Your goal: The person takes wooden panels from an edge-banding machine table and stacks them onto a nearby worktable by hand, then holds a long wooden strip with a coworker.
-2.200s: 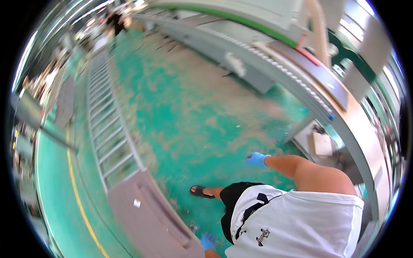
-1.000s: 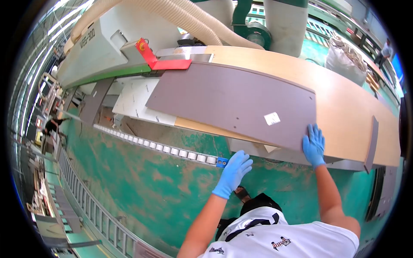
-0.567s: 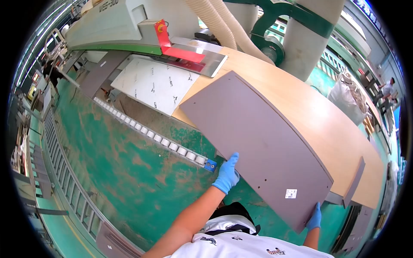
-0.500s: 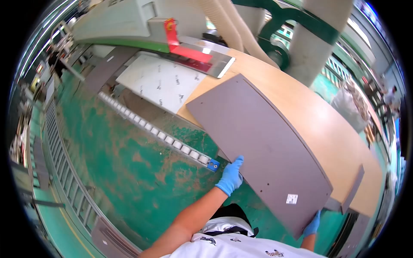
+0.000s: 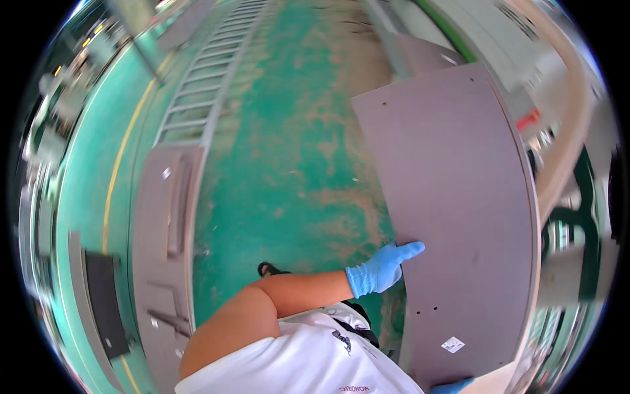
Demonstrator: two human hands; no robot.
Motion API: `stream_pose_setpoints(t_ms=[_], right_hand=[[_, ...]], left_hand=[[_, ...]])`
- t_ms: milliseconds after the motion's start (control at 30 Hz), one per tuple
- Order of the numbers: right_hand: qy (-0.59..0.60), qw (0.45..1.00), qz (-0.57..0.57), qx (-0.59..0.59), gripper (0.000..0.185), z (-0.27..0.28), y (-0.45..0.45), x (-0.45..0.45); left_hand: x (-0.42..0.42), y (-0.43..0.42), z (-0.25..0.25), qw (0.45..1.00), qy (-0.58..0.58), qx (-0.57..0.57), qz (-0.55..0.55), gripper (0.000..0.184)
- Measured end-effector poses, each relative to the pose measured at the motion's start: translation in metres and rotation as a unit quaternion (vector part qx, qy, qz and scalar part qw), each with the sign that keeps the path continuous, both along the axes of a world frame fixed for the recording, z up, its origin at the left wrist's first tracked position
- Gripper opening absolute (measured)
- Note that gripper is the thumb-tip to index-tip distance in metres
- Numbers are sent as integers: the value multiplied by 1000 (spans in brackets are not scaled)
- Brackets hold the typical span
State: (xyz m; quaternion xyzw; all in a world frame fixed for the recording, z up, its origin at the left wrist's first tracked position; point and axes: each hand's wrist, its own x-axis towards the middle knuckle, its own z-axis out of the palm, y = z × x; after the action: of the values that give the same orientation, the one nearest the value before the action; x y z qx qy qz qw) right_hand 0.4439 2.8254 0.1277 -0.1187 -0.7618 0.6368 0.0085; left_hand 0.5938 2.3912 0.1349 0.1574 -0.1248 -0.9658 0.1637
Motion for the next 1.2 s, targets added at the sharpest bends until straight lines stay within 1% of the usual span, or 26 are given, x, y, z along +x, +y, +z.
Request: stream_pose_setpoints(t_ms=[67,167,233,267,300,333,367,400,433,467,500,567,667,700,733,800,833,867,900,933,967,1000,1067,1100,1167,1200], right_hand=[[30,997,72,16,68,19,-59,-15],[64,978,196,20,68,37,-170,-13],[60,953,297,15,68,37,-255,-2],[53,935,350,15,67,36,-299,12],[-8,929,368,-43,64,41,-362,52],[15,914,406,-21,63,29,-409,69],[40,897,441,0,62,17,-455,86],[67,878,474,18,61,6,-502,104],[4,835,550,-10,61,-2,-546,133],[48,803,593,27,59,-14,-591,164],[2,784,620,13,58,-21,-633,201],[-12,716,697,30,59,-33,-704,270],[-69,632,770,52,57,-50,-793,381],[-54,632,772,43,49,-61,-818,419],[-65,602,795,39,49,-71,-844,453],[-44,557,828,52,48,-112,-910,510],[-44,554,830,52,48,-134,-946,541],[-32,544,830,119,44,-159,-980,567],[-20,529,826,191,42,-176,-1015,595],[-21,523,830,191,42,-186,-1053,638],[15,486,853,189,45,-204,-1077,679],[45,456,867,196,48,-224,-1092,707],[36,418,857,299,56,-263,-1145,763],[80,407,865,283,60,-288,-1164,778],[135,379,872,280,65,-331,-1197,811],[145,359,875,291,66,-346,-1211,831]], left_hand=[[66,-30,-14,992,46,91,71,37],[170,-59,-55,961,40,143,232,36],[237,-72,-75,911,4,194,365,33],[274,-79,-92,897,11,200,395,33],[308,-85,-111,862,1,232,450,34],[342,-87,-130,825,-7,262,500,35],[375,-89,-146,810,1,267,522,35],[399,-93,-159,777,-11,284,562,36],[429,-95,-174,742,-25,301,599,38],[463,-100,-194,728,-17,305,614,38],[487,-103,-216,700,-3,317,639,39],[529,-107,-239,660,19,332,674,41],[584,-117,-256,602,44,353,715,44],[601,-124,-254,571,23,389,722,44],[620,-132,-257,542,3,424,726,45],[650,-151,-294,535,23,408,740,46],[664,-164,-313,506,37,420,753,47],[672,-175,-328,477,49,434,763,48],[678,-188,-336,472,47,442,762,48],[696,-212,-343,436,45,454,776,47],[716,-231,-350,401,35,466,788,46],[732,-245,-359,402,17,475,782,46],[752,-274,-386,368,-10,517,773,39],[755,-284,-398,374,-21,525,765,39],[761,-300,-424,320,44,509,798,43],[765,-308,-436,320,35,527,787,43]])
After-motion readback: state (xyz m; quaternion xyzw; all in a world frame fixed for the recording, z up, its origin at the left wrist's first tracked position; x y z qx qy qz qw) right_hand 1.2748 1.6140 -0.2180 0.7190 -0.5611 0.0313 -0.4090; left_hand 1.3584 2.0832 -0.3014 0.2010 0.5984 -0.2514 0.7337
